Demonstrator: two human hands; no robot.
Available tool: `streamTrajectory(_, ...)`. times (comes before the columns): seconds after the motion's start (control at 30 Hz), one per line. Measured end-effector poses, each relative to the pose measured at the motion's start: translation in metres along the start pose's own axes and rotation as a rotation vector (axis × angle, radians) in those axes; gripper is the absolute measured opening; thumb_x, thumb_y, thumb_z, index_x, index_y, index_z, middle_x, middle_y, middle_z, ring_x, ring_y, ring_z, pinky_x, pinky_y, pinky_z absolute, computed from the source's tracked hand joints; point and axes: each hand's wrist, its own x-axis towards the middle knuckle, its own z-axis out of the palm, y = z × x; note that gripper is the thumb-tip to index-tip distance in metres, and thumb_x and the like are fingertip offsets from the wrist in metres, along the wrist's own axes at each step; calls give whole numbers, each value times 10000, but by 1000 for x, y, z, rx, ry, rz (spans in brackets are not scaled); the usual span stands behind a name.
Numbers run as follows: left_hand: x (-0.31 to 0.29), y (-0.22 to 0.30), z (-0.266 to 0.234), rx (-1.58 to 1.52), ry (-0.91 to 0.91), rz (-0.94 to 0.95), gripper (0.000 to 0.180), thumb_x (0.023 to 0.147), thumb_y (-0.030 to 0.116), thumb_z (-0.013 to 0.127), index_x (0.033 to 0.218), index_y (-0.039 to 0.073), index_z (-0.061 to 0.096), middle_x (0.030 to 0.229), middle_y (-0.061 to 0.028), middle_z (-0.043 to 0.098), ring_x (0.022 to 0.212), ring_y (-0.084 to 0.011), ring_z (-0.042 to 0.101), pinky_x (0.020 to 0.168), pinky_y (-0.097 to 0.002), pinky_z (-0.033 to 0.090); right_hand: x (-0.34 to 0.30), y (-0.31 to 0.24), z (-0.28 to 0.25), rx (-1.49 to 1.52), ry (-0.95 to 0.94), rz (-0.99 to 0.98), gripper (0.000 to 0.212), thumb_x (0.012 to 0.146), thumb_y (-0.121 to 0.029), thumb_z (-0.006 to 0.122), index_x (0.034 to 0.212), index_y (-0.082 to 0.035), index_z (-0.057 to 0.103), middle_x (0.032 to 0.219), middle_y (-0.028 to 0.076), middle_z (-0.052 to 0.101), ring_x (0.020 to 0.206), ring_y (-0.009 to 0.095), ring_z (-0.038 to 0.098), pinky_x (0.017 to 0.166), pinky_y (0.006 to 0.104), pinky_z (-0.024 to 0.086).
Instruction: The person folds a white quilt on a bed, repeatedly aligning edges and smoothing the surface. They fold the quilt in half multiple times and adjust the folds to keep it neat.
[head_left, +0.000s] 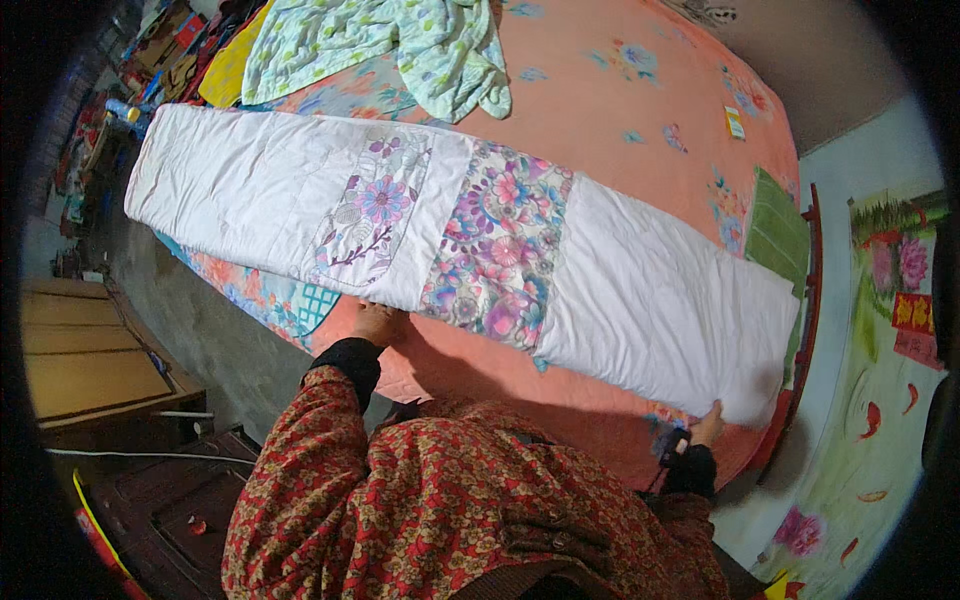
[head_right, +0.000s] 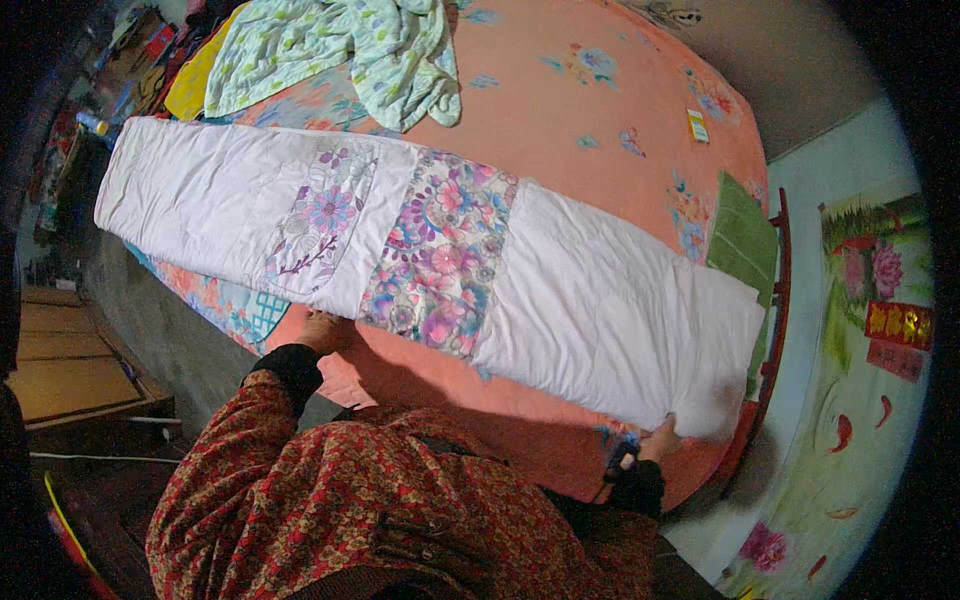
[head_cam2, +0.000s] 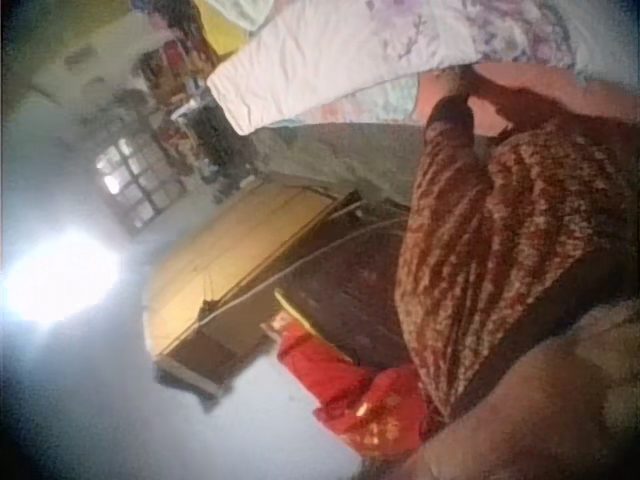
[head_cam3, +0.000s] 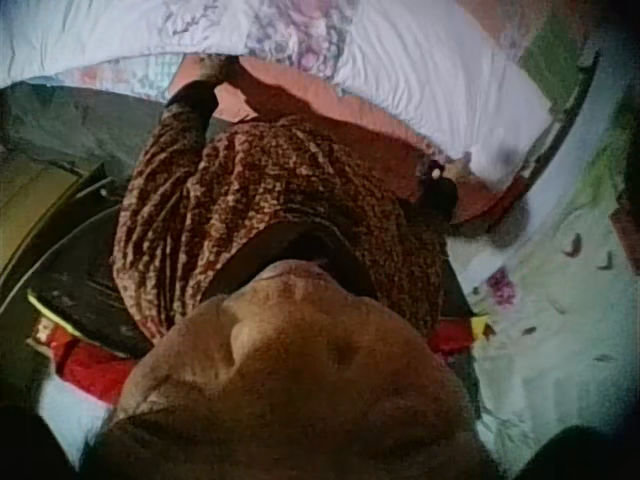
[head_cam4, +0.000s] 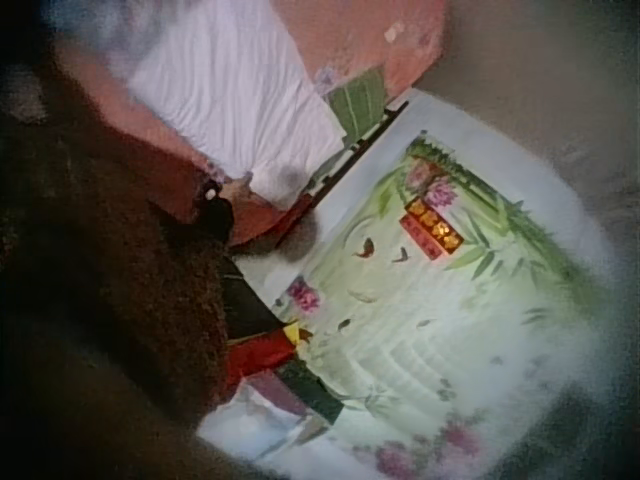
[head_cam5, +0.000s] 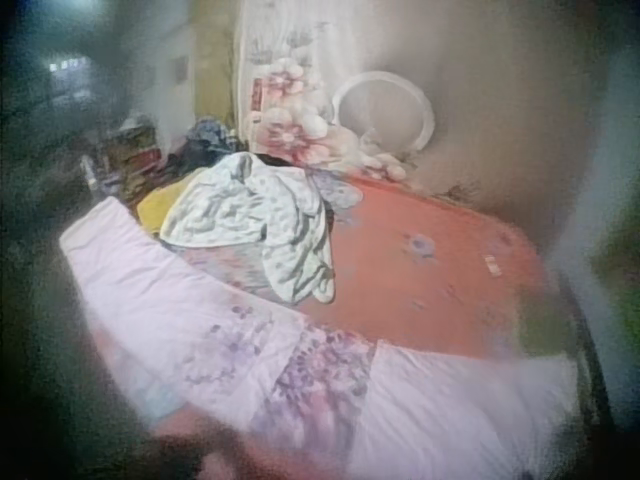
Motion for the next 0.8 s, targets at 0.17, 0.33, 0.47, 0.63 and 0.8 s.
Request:
streamTrajectory(0.17,5,-8,-3,-352,246,95,649,761,343,665,1309,80,437,1327,-185,462,1207,-357,443,968,-469,357,-8,9,29,-423,217,80,747,785,-474,566,1253,92,432,1184,262,505,1029,353,526,769,444,467)
streamTrajectory(0.33,-23,-7,-39,-1579,222,109,601,774,376,699,1221,27,502,1198,-48,541,1102,-192,495,937,-345,380,-24,-35,25,-561,55,152,736,804,-513,521,1226,90,479,1222,238,519,1097,330,508,879,420,425)
streamTrajectory(0.47,3,2,-47,-2100,388,-436,388,842,412,609,981,51,596,801,-27,585,736,-141,499,654,-302,364,-40,-55,35,-789,-50,-97,613,815,-396,532,1240,42,477,1158,260,550,1043,327,545,840,422,447)
streamTrajectory(0.63,16,-5,-37,-2289,564,-370,290,844,278,607,1005,37,584,909,-35,612,815,-183,571,723,-322,452,-19,-54,-19,-1432,-137,-588,591,768,-115,653,1299,-23,412,1082,275,579,937,328,612,750,426,494)
streamTrajectory(0.8,-11,-9,-45,-2441,427,-483,239,877,175,590,1061,25,564,980,-57,609,861,-194,581,745,-348,478,51,-53,-41,-1133,40,-364,478,875,-312,534,1235,-2,479,1051,181,606,874,318,600,717,435,491)
